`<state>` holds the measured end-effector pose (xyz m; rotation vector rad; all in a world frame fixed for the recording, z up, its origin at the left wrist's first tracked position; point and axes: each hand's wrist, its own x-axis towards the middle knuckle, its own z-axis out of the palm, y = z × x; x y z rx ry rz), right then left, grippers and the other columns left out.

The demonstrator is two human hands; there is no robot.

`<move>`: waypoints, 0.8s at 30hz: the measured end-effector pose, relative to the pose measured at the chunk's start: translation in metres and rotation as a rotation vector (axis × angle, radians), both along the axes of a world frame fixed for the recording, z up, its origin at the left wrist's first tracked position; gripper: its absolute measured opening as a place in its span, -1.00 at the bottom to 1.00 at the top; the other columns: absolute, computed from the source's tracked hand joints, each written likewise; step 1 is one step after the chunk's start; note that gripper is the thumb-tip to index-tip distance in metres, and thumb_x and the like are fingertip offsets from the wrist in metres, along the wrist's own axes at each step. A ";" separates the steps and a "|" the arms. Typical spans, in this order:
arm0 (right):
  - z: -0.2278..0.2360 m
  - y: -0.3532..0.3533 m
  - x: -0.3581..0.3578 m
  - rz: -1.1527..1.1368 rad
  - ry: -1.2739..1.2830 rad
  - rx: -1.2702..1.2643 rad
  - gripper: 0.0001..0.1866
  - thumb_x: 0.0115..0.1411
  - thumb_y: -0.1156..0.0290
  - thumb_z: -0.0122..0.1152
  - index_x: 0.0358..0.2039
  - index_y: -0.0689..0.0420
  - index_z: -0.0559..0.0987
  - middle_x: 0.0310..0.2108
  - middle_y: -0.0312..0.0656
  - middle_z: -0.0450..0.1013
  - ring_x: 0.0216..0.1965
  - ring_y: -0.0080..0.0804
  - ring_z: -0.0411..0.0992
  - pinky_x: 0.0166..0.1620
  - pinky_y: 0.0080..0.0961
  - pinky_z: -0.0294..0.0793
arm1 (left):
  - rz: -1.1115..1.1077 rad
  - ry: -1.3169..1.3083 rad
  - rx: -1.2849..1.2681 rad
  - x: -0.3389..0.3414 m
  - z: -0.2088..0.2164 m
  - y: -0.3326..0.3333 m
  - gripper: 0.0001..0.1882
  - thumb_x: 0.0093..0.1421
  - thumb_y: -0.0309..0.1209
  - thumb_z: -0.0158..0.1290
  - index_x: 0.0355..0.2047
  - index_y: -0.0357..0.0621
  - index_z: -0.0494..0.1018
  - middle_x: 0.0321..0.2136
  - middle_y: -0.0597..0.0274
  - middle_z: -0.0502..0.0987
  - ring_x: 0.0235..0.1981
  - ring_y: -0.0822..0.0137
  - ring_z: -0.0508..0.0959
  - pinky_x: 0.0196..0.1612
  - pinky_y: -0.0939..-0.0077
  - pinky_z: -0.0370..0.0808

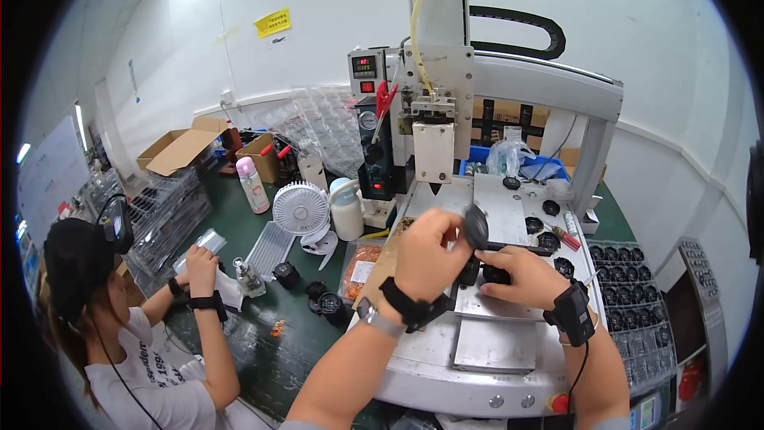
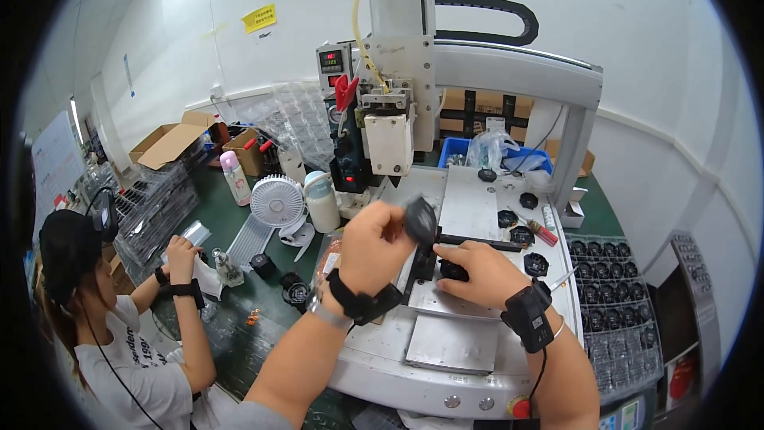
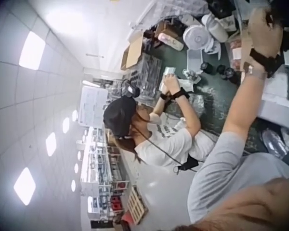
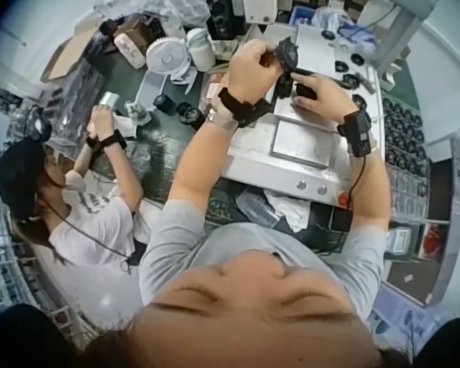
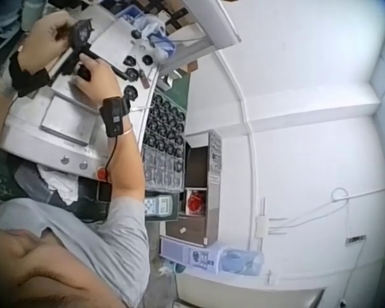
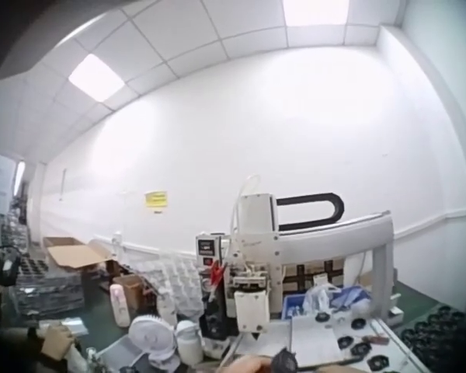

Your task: The person operates a machine using a handheld controller, places a watch case onto the platform, and removes it after the machine applies a component. They then manually attach a strap to the watch case before placing the assembly into a tray.

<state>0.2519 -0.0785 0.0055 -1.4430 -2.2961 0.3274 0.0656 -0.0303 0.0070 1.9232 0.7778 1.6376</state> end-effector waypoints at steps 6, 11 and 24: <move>-0.003 -0.005 -0.004 -0.015 0.002 0.038 -0.41 -0.03 0.22 0.23 0.05 0.10 0.42 -0.38 0.00 0.39 -0.25 -0.08 0.38 -0.15 -0.34 0.38 | -0.005 0.370 0.115 -0.005 -0.026 -0.007 -0.91 -0.16 -0.55 0.08 -0.57 -0.22 0.43 -0.48 0.14 0.37 -0.36 0.13 0.41 -0.25 0.36 0.36; -0.013 -0.003 -0.006 -0.032 0.016 0.140 -0.45 -0.04 0.21 0.22 0.00 0.12 0.45 -0.36 0.03 0.39 -0.24 -0.01 0.38 -0.16 -0.28 0.38 | 0.008 0.452 0.220 -0.003 -0.030 -0.012 -0.87 -0.12 -0.54 0.05 -0.49 -0.20 0.37 -0.43 0.07 0.34 -0.32 0.02 0.36 -0.24 0.27 0.35; -0.033 0.016 0.005 0.001 0.096 0.255 -0.48 -0.05 0.17 0.25 -0.05 0.09 0.49 -0.35 -0.07 0.40 -0.23 -0.09 0.38 -0.16 -0.29 0.37 | -0.131 0.721 0.501 0.013 -0.007 -0.076 -0.68 -0.27 -0.49 0.20 -0.41 -0.15 0.46 -0.34 0.17 0.40 -0.29 0.13 0.39 -0.25 0.27 0.29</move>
